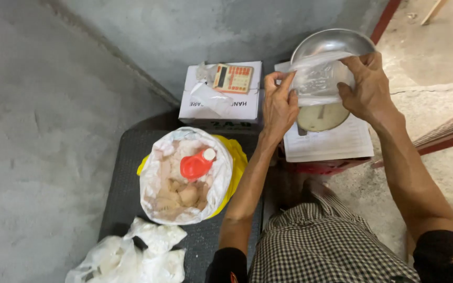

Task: The person is weighing white powder on a mechanical scale and packaging it into small plastic bags.

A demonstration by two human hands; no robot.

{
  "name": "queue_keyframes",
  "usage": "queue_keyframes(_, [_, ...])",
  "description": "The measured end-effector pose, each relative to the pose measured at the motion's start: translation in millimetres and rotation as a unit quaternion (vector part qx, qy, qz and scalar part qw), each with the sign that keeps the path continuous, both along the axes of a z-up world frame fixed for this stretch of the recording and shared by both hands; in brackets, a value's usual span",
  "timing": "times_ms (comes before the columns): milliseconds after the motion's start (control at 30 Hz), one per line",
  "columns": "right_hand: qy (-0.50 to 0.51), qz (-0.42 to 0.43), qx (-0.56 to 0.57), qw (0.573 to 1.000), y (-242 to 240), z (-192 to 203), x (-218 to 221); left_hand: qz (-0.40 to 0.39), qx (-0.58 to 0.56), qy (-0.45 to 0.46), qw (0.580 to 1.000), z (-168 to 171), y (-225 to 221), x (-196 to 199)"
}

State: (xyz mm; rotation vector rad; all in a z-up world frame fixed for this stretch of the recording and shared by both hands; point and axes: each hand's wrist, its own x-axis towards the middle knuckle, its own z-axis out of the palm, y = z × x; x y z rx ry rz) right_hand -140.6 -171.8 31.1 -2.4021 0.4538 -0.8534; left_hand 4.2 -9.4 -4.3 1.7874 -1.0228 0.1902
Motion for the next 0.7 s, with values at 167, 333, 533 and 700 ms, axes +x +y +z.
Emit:
queue_keyframes(167, [0.017, 0.031, 0.079, 0.996, -42, 2, 2, 0.04, 0.001, 0.075, 0.996, -31, -51, 28])
queue_keyframes(333, [-0.01, 0.026, 0.14, 0.99, -89, -29, 3, 0.058, 0.034, 0.065, 0.996, -1, -67, 35])
queue_keyframes(533, [-0.035, 0.006, 0.162, 0.986, -105, -58, 20, 0.045, 0.048, 0.073, 0.995, -42, -98, 38])
queue_keyframes(700, [-0.068, -0.016, 0.142, 0.987, -98, -37, 23, 0.042, 0.194, 0.104, 0.975, -32, -102, 31])
